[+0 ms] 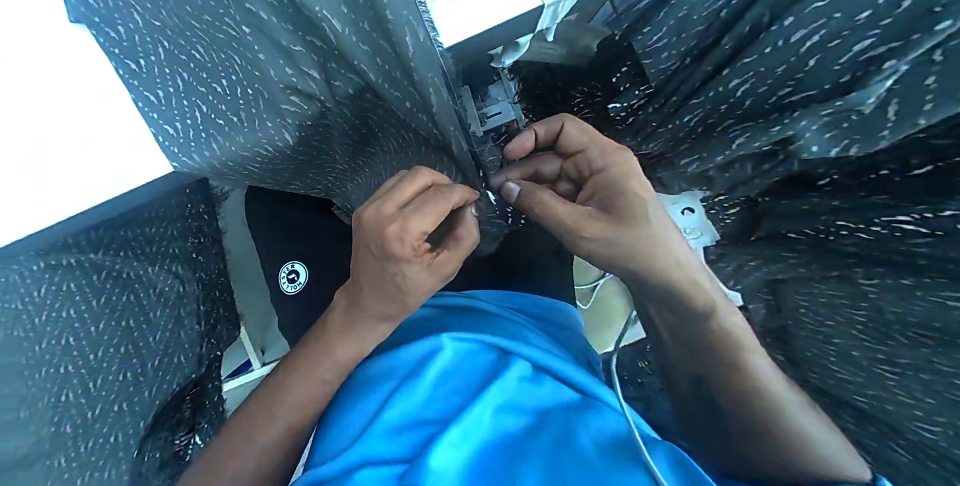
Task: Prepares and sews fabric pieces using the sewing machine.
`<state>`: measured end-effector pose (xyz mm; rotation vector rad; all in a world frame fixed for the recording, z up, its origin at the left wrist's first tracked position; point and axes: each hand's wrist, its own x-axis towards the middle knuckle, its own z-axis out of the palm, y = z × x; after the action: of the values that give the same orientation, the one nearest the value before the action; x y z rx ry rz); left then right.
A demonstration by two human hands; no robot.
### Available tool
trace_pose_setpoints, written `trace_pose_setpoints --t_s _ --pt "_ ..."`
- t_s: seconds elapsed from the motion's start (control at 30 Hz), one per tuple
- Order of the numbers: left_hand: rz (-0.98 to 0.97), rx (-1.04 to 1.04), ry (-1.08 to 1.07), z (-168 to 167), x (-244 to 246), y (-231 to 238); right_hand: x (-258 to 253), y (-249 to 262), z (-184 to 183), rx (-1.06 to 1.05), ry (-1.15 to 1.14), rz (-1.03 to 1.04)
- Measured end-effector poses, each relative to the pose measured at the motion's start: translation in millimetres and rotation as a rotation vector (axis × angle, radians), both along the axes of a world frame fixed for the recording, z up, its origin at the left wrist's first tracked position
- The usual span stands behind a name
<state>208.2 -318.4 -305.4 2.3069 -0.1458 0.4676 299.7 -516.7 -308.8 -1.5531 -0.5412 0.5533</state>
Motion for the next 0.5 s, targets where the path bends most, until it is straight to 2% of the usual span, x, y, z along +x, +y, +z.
trace_pose_setpoints --t_s 0.5 --pt "-0.014 0.006 -0.062 2.8 -0.1 -6.7 -5.0 3.8 8.4 0.067 0.079 -0.108"
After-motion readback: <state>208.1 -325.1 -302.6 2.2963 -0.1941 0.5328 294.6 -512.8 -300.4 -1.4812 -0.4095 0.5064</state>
